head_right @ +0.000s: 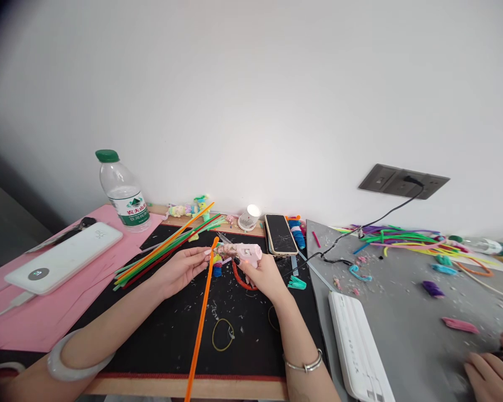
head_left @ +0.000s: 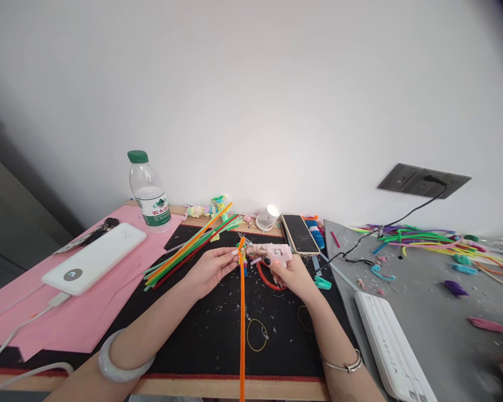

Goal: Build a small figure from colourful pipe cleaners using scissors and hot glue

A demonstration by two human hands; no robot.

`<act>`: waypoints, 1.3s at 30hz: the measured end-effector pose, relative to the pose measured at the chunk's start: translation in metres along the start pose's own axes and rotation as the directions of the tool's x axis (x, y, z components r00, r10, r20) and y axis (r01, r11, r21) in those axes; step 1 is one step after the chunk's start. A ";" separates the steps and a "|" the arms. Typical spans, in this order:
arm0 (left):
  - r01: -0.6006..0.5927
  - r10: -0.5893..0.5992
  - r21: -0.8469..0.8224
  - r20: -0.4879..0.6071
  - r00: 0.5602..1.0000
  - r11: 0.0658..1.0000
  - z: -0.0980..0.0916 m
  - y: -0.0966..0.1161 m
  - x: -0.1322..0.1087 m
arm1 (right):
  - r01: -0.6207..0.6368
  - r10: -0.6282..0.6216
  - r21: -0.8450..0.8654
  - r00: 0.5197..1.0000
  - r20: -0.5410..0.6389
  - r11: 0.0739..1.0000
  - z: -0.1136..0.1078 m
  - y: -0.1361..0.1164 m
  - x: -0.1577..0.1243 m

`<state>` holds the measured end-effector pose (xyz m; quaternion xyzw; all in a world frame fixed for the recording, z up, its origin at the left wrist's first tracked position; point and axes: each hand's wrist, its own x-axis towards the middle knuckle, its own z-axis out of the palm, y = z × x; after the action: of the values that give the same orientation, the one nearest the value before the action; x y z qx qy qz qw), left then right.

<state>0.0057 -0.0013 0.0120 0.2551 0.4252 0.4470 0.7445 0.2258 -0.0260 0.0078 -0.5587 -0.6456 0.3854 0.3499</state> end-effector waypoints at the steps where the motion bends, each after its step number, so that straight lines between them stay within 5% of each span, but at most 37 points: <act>1: -0.001 0.001 -0.001 -0.003 1.000 1.000 0.000 0.000 0.000 | 0.000 0.000 -0.001 1.000 -0.001 1.000 0.000 0.000 0.000; 39: 0.017 -0.018 0.050 0.026 1.000 0.999 -0.001 -0.002 0.002 | 0.014 -0.015 -0.019 0.997 -0.072 1.000 -0.002 0.004 0.002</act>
<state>0.0061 -0.0005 0.0084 0.2754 0.4286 0.4264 0.7474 0.2291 -0.0232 0.0054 -0.5708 -0.6401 0.3563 0.3708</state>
